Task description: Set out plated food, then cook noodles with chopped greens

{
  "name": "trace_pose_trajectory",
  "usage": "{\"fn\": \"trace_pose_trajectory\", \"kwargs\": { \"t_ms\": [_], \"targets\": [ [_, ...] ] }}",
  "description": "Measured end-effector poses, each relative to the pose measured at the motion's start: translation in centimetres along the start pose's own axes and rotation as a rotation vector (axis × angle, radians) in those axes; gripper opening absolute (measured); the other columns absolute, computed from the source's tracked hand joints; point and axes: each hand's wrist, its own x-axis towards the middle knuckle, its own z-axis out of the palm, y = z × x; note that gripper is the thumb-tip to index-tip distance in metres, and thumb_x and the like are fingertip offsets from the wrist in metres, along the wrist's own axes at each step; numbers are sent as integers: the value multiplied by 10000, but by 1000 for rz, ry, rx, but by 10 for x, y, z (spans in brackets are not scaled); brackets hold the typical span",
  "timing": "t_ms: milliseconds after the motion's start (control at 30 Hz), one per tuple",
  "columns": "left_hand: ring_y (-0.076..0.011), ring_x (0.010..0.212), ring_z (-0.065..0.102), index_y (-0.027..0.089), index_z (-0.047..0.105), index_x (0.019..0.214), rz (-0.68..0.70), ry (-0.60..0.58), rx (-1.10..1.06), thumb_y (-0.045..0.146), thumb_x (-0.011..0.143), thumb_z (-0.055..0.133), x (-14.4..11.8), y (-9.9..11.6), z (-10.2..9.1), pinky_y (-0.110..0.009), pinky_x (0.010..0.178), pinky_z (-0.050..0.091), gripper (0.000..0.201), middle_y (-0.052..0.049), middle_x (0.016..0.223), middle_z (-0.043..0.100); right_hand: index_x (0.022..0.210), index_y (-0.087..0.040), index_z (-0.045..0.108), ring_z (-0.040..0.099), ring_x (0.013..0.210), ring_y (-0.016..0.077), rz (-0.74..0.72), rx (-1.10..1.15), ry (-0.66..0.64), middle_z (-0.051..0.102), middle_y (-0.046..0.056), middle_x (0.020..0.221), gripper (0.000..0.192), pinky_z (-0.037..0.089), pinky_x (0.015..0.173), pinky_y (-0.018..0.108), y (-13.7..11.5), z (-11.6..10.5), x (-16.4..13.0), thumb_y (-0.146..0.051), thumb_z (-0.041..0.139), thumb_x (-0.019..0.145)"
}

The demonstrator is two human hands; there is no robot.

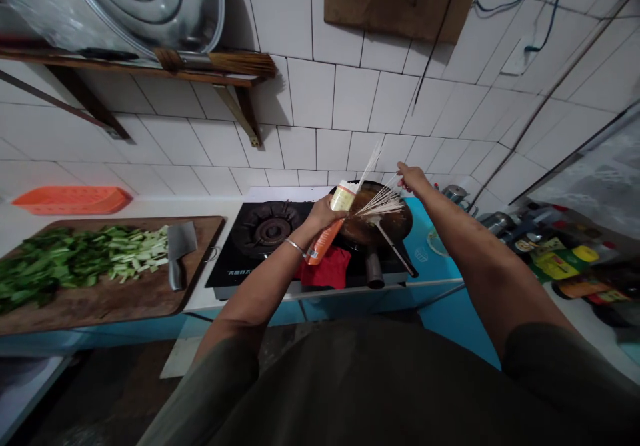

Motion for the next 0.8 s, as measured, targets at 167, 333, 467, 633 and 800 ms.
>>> {"fn": "trace_pose_trajectory", "kwargs": {
  "t_ms": [167, 333, 467, 633, 800],
  "targets": [
    [-192, 750, 585, 169, 623, 829, 2, -1, 2, 305, 545, 820, 1, 5, 4, -288, 727, 462, 372, -14, 767, 645, 704, -149, 669, 484, 507, 87, -263, -197, 95, 561, -17, 530, 181, 360, 520, 199, -5, -8, -1, -277, 672, 831],
    [-187, 744, 577, 159, 632, 852, 30, 1, -19, 329, 548, 822, 2, 8, 8, -294, 726, 460, 397, -27, 803, 655, 886, -144, 661, 433, 466, 73, -19, 94, -178, 570, -19, 573, 298, 306, 438, 192, -18, 6, -26, -414, 756, 801],
    [-194, 780, 597, 137, 653, 945, 64, -27, -42, 348, 561, 814, 7, 4, 14, -311, 763, 476, 467, -41, 865, 677, 859, -144, 623, 409, 441, 52, 202, 292, -589, 570, 4, 605, 474, 258, 376, 164, -24, 25, -46, -618, 636, 856],
    [-200, 791, 604, 123, 654, 968, 85, -37, -25, 370, 550, 821, 15, -7, 21, -335, 787, 489, 514, -56, 898, 682, 732, -150, 558, 322, 413, 13, 79, 469, -547, 518, -43, 566, 289, 191, 348, 144, -28, 48, -58, -296, 798, 799],
    [-192, 763, 597, 134, 652, 930, 84, -50, -68, 359, 532, 829, 12, -12, 21, -319, 753, 486, 490, -42, 855, 675, 705, -136, 562, 334, 398, 7, 53, 460, -418, 521, -39, 538, 225, 184, 339, 140, -40, 47, -58, -179, 745, 829]
  ]
}}
